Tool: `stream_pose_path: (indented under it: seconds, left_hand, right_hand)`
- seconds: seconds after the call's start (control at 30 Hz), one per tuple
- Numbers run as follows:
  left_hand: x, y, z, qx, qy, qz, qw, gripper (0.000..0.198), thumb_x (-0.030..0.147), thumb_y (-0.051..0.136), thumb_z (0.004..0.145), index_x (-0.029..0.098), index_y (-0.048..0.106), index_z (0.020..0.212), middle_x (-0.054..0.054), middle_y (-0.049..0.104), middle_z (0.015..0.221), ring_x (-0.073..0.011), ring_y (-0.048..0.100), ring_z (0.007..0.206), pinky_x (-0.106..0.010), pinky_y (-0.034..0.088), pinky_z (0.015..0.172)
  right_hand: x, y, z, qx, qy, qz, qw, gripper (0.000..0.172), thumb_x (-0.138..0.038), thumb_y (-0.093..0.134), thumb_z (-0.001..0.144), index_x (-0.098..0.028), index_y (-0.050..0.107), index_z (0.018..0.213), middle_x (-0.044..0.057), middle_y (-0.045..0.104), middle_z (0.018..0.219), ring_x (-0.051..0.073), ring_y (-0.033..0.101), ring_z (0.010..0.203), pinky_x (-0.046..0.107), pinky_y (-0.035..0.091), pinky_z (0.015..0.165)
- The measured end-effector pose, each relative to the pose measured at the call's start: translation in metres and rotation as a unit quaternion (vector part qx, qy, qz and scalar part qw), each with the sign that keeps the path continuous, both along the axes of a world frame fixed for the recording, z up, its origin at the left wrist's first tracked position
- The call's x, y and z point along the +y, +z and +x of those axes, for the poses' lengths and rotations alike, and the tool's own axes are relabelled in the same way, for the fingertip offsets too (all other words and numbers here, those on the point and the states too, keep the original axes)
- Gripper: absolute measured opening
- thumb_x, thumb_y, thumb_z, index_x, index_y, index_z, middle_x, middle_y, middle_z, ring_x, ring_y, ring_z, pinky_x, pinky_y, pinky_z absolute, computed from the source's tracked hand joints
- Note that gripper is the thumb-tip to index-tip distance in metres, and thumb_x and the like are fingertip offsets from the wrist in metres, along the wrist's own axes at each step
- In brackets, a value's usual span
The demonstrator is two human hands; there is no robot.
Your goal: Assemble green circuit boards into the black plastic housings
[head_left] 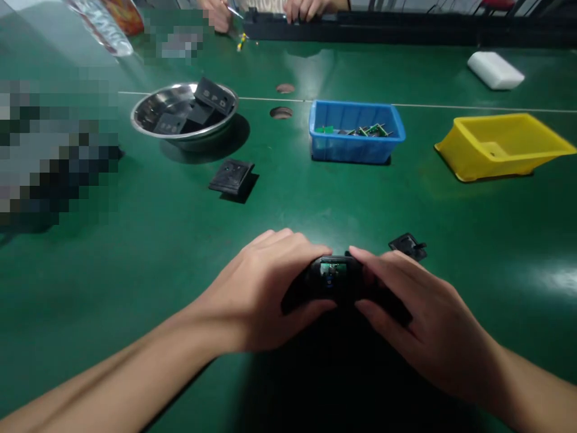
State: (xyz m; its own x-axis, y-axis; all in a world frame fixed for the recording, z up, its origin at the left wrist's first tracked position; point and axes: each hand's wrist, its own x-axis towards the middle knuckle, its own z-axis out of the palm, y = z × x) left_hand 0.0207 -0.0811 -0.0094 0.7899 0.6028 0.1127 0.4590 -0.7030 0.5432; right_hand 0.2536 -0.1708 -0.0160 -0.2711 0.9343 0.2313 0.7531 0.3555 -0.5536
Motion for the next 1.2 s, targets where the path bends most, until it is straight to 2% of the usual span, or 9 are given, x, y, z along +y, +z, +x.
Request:
stream_pose_path:
  seconds: [0.1, 0.2, 0.37, 0.47, 0.6, 0.73, 0.93, 1.07, 1.2]
  left_hand:
    - [0.006, -0.001, 0.002, -0.002, -0.002, -0.011, 1.0, 0.035, 0.045, 0.066, 0.087, 0.027, 0.061, 0.117, -0.004, 0.071, 0.098, -0.0235, 0.063, 0.086, -0.038, 0.045, 0.075]
    - [0.007, -0.004, 0.003, -0.004, -0.001, 0.0, 1.0, 0.035, 0.048, 0.064, 0.088, 0.027, 0.062, 0.116, -0.005, 0.071, 0.098, -0.0241, 0.063, 0.084, -0.04, 0.045, 0.074]
    - [0.007, -0.004, 0.007, -0.019, 0.0, 0.051, 0.998, 0.039, 0.045, 0.064, 0.091, 0.021, 0.061, 0.121, -0.009, 0.071, 0.107, -0.025, 0.064, 0.096, -0.039, 0.048, 0.084]
    - [0.008, 0.0, 0.012, -0.023, 0.002, 0.044, 0.999, 0.039, 0.047, 0.064, 0.091, 0.019, 0.063, 0.118, -0.009, 0.071, 0.106, -0.0248, 0.065, 0.097, -0.037, 0.049, 0.086]
    - [0.01, 0.002, 0.017, -0.043, 0.015, 0.036, 0.998, 0.04, 0.043, 0.064, 0.091, 0.016, 0.064, 0.12, -0.01, 0.071, 0.106, -0.0241, 0.066, 0.097, -0.034, 0.05, 0.086]
    - [0.013, 0.0, 0.021, -0.046, 0.03, 0.034, 0.998, 0.042, 0.046, 0.066, 0.089, 0.015, 0.065, 0.118, -0.01, 0.072, 0.105, -0.0229, 0.068, 0.093, -0.032, 0.05, 0.083]
    - [0.038, -0.004, 0.034, -0.055, 0.033, 0.043, 0.997, 0.045, 0.051, 0.064, 0.085, 0.012, 0.069, 0.108, -0.009, 0.073, 0.095, -0.0207, 0.066, 0.081, -0.029, 0.047, 0.074]
    - [0.058, -0.005, 0.053, -0.019, 0.019, 0.102, 0.994, 0.043, 0.052, 0.061, 0.083, 0.012, 0.071, 0.095, -0.008, 0.072, 0.082, -0.0188, 0.061, 0.07, -0.027, 0.041, 0.066]
    - [0.069, -0.004, 0.068, 0.003, -0.014, 0.143, 0.99, 0.037, 0.047, 0.059, 0.082, 0.012, 0.071, 0.089, -0.008, 0.07, 0.077, -0.0175, 0.058, 0.064, -0.027, 0.038, 0.061]
  right_hand:
    - [0.003, 0.0, -0.002, 0.007, -0.011, -0.015, 1.0, 0.046, -0.03, 0.056, 0.095, -0.025, 0.051, 0.14, 0.01, 0.069, 0.108, 0.025, 0.068, 0.094, 0.037, 0.059, 0.078]
    - [0.005, 0.0, -0.002, 0.014, -0.013, -0.017, 1.0, 0.047, -0.031, 0.057, 0.094, -0.028, 0.051, 0.141, 0.011, 0.07, 0.109, 0.027, 0.068, 0.095, 0.042, 0.058, 0.081]
    - [0.009, -0.003, 0.0, 0.001, -0.004, -0.006, 1.0, 0.045, -0.031, 0.054, 0.097, -0.019, 0.054, 0.14, 0.013, 0.069, 0.108, 0.027, 0.065, 0.098, 0.043, 0.056, 0.087]
    - [0.012, -0.004, 0.001, 0.006, -0.007, 0.005, 1.0, 0.045, -0.031, 0.053, 0.098, -0.015, 0.056, 0.139, 0.013, 0.068, 0.105, 0.027, 0.064, 0.099, 0.043, 0.054, 0.09]
    - [0.018, -0.003, 0.001, 0.031, -0.037, -0.036, 0.998, 0.045, -0.03, 0.054, 0.095, -0.014, 0.058, 0.138, 0.01, 0.068, 0.1, 0.024, 0.064, 0.094, 0.04, 0.054, 0.09]
    - [0.025, -0.001, 0.002, 0.077, -0.037, -0.056, 0.995, 0.047, -0.033, 0.054, 0.096, -0.012, 0.059, 0.137, 0.01, 0.067, 0.099, 0.022, 0.063, 0.088, 0.038, 0.053, 0.087]
    - [0.051, -0.005, 0.003, 0.115, -0.057, -0.043, 0.991, 0.042, -0.032, 0.058, 0.091, -0.012, 0.066, 0.127, 0.007, 0.068, 0.09, 0.019, 0.061, 0.075, 0.037, 0.052, 0.08]
    - [0.068, -0.013, 0.006, 0.169, -0.087, -0.035, 0.981, 0.042, -0.026, 0.059, 0.087, -0.015, 0.065, 0.127, 0.007, 0.072, 0.092, 0.02, 0.065, 0.079, 0.038, 0.053, 0.083]
    - [0.077, -0.02, 0.009, 0.251, -0.097, -0.079, 0.96, 0.05, -0.021, 0.058, 0.085, -0.012, 0.058, 0.134, 0.008, 0.073, 0.09, 0.018, 0.066, 0.07, 0.033, 0.054, 0.067]
